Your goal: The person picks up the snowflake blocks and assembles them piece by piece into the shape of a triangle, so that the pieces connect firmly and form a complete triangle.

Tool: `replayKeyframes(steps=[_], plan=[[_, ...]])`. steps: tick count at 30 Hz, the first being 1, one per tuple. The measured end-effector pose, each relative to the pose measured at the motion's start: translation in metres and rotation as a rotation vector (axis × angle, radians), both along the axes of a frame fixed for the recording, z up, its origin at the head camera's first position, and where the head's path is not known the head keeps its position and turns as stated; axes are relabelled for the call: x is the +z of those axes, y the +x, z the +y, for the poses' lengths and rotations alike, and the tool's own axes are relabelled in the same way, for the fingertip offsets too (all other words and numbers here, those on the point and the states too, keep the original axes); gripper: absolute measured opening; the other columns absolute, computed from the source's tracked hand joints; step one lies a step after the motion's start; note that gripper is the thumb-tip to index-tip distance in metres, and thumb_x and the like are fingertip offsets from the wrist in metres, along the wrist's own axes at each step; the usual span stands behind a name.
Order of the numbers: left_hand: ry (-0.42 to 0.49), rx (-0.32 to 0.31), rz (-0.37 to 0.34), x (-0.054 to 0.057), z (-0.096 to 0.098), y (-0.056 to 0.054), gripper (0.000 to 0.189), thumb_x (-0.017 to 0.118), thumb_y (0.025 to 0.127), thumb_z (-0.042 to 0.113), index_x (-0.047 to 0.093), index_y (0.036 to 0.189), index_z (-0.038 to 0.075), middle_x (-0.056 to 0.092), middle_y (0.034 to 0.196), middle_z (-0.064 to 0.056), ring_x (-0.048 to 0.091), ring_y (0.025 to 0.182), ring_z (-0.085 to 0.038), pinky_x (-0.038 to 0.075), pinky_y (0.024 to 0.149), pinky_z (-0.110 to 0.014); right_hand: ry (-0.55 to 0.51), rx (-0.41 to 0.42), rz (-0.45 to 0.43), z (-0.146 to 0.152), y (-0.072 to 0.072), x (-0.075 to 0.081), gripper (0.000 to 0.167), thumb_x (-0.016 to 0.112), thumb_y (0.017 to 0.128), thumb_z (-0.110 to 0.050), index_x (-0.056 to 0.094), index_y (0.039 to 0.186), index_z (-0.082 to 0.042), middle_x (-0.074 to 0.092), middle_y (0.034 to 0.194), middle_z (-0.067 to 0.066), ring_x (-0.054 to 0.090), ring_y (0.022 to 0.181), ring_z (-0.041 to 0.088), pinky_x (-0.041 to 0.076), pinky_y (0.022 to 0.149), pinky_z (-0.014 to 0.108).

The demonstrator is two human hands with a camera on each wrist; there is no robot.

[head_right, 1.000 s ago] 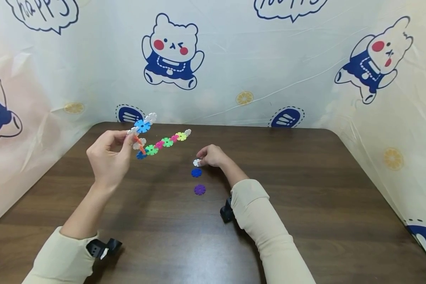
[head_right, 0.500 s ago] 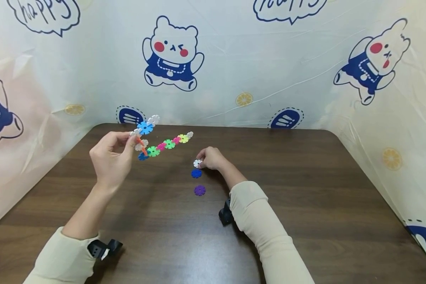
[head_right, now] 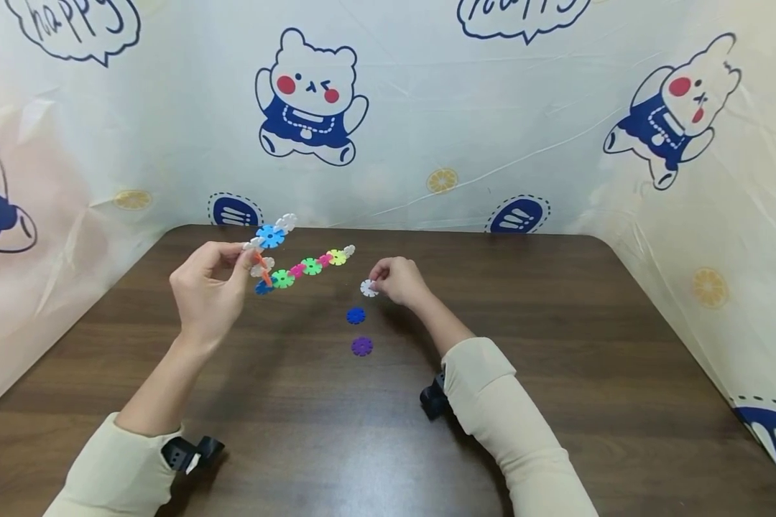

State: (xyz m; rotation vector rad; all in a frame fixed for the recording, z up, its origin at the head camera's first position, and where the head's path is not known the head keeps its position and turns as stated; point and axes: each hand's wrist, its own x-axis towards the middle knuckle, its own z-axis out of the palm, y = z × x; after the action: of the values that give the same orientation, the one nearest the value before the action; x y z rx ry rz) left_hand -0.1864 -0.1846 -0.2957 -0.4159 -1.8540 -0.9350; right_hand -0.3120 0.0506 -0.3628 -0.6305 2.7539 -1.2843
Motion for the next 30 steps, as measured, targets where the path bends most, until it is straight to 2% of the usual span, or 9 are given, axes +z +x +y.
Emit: replayKeyframes(steps=[4, 7, 11, 13, 16, 21, 25, 30], plan=[[-0.033, -0.01, -0.011, -0.003, 0.002, -0.001, 0.012, 0.07, 0.08, 0.0, 0.065, 0.088, -0.008, 0.066, 0.083, -0.015, 0.062, 0.073, -0.021, 0.046, 0.071, -0.011, -0.047, -0.027, 0.055, 0.01, 0.008, 0.006, 0.008, 0.072, 0.08, -0.008, 0.068, 0.083, -0.002, 0.064, 0.075, 0.004, 0.057, 0.071, 0.017, 0.045, 0.059, 0.024], [-0.054, -0.038, -0.025, -0.006, 0.006, -0.002, 0.011, 0.07, 0.079, -0.002, 0.065, 0.088, -0.007, 0.066, 0.082, -0.014, 0.063, 0.074, -0.021, 0.046, 0.072, -0.01, -0.114, -0.046, 0.057, 0.017, 0.015, 0.011, 0.009, 0.071, 0.08, -0.007, 0.068, 0.085, -0.001, 0.064, 0.077, 0.005, 0.057, 0.073, 0.017, 0.047, 0.062, 0.025], [-0.083, -0.08, -0.036, -0.01, 0.011, -0.003, 0.011, 0.071, 0.077, -0.004, 0.066, 0.087, -0.005, 0.066, 0.081, -0.012, 0.063, 0.073, -0.02, 0.049, 0.071, -0.014, -0.285, -0.06, -0.01, 0.022, 0.028, 0.021, 0.012, 0.069, 0.082, -0.004, 0.065, 0.09, 0.004, 0.063, 0.08, 0.01, 0.058, 0.072, 0.018, 0.053, 0.067, 0.031], [-0.099, -0.098, -0.035, -0.01, 0.013, -0.003, 0.011, 0.071, 0.076, -0.004, 0.066, 0.086, -0.005, 0.066, 0.081, -0.012, 0.063, 0.073, -0.02, 0.051, 0.069, -0.02, -0.38, -0.062, -0.049, 0.025, 0.036, 0.029, 0.015, 0.068, 0.083, -0.003, 0.063, 0.093, 0.007, 0.063, 0.082, 0.011, 0.059, 0.07, 0.017, 0.055, 0.068, 0.034], [-0.13, -0.125, -0.03, -0.009, 0.016, -0.003, 0.012, 0.072, 0.076, -0.004, 0.066, 0.086, -0.004, 0.065, 0.08, -0.011, 0.062, 0.072, -0.018, 0.053, 0.067, -0.025, -0.526, -0.06, -0.081, 0.029, 0.047, 0.04, 0.017, 0.067, 0.083, -0.002, 0.061, 0.095, 0.009, 0.062, 0.083, 0.011, 0.06, 0.068, 0.016, 0.055, 0.068, 0.032], [-0.196, -0.166, -0.006, -0.009, 0.02, -0.003, 0.016, 0.075, 0.072, -0.006, 0.066, 0.085, -0.004, 0.065, 0.077, -0.01, 0.062, 0.07, -0.017, 0.052, 0.067, -0.022, -0.716, -0.029, -0.118, 0.031, 0.06, 0.056, 0.015, 0.067, 0.082, 0.001, 0.06, 0.094, 0.008, 0.06, 0.082, 0.008, 0.06, 0.065, 0.015, 0.055, 0.065, 0.027], [-0.242, -0.195, 0.005, -0.01, 0.022, -0.003, 0.016, 0.075, 0.071, -0.007, 0.065, 0.083, -0.004, 0.064, 0.076, -0.01, 0.061, 0.069, -0.016, 0.053, 0.065, -0.024, -0.77, -0.01, -0.138, 0.03, 0.066, 0.064, 0.01, 0.067, 0.082, 0.001, 0.063, 0.091, 0.002, 0.061, 0.083, 0.008, 0.06, 0.067, 0.015, 0.055, 0.065, 0.026], [-0.275, -0.23, 0.02, -0.011, 0.024, -0.003, 0.016, 0.074, 0.071, -0.009, 0.065, 0.082, -0.003, 0.064, 0.075, -0.009, 0.06, 0.067, -0.015, 0.053, 0.061, -0.026, -0.784, 0.009, -0.153, 0.027, 0.068, 0.07, 0.009, 0.067, 0.083, 0.0, 0.063, 0.091, 0.001, 0.061, 0.083, 0.008, 0.06, 0.067, 0.016, 0.054, 0.065, 0.025]])
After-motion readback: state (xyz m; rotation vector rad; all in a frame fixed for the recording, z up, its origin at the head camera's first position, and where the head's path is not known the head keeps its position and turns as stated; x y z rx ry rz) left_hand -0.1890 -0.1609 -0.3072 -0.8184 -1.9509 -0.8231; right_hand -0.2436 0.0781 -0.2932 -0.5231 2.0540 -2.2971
